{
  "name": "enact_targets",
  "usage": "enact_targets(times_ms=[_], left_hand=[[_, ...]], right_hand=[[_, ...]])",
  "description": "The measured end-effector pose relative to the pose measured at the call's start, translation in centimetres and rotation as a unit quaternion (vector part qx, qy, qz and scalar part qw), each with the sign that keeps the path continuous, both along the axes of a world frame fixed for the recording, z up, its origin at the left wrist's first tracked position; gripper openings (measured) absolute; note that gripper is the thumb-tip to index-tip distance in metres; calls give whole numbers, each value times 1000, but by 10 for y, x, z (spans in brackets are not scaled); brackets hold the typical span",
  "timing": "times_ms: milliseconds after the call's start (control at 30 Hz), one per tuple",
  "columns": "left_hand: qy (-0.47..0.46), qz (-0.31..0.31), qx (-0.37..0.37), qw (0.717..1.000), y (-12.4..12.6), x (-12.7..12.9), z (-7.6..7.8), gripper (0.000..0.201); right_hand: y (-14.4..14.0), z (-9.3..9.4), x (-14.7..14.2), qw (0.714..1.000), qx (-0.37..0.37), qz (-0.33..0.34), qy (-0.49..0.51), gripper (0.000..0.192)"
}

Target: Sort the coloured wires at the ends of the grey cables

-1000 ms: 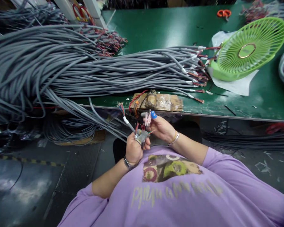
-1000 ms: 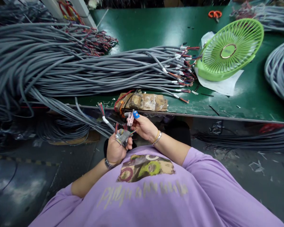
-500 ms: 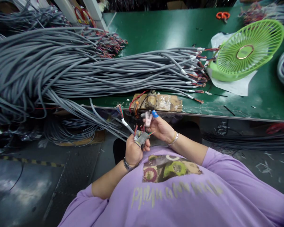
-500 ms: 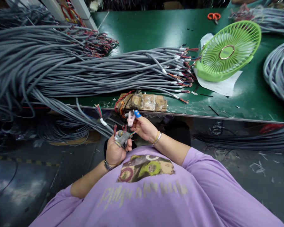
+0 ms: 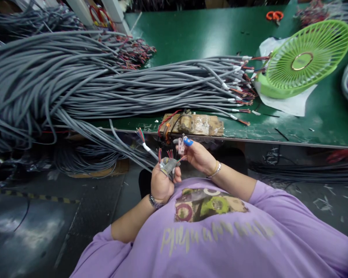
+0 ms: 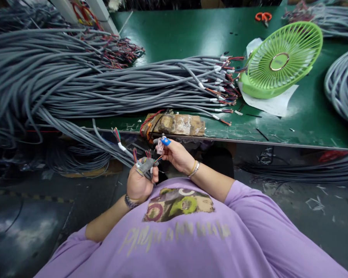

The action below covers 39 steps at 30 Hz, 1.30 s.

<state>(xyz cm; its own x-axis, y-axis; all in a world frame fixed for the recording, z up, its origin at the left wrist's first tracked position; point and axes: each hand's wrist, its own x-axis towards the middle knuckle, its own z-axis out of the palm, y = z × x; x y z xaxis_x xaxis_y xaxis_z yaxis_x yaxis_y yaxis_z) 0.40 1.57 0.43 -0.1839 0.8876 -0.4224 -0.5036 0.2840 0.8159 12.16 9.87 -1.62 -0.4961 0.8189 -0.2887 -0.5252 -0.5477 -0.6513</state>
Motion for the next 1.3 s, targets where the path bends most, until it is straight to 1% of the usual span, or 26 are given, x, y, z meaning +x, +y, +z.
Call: enact_targets(times_ms=[100,300,533,633,733,800,900,967,1033,1100,1133,1233,1267,1300], left_hand=[[-5,-5,-6,1000,1,1,-1,25],[-2,-17,-15,1000,2,3,-3,27],[14,-41,-30,999,6,4,-10,27],[14,-42,-30,999,5,4,-8,28],[17,-33,-25,999,1,4,-3,28],[25,-34,-23,999,-2,3,-1,29],[53,-42,-18,998,-8,1,-2,30],[76,-42,-11,996,-11,-1,-6,31],[100,-47,2,994,-13,-2,-11,30],[129,-70,17,989,-14,-4,-15,30],[143,-96,22,985,-14,-6,-16,30],[168,-206,14,964,-12,-10,-16,29],[169,-237,7,957,-11,-11,-16,29],[165,-255,-1,953,-10,-12,-16,30]], right_hand=[[0,0,-1,1000,-5,-2,3,33],[2,1,-2,999,-39,-7,21,26],[2,-1,-3,998,-58,-7,21,23],[1,-1,-3,998,-61,-6,27,25],[0,-1,0,997,-64,2,36,29],[0,-2,4,997,-69,24,31,35],[-1,-4,12,993,-65,96,11,45],[-2,-5,17,988,-41,146,-12,45],[-4,-5,20,984,-3,172,-44,42],[-5,-2,22,981,36,175,-77,39],[-6,-1,22,978,53,178,-90,37],[-6,4,23,969,87,203,-111,33],[-6,4,23,966,94,212,-115,32],[-6,4,23,965,97,215,-117,32]])
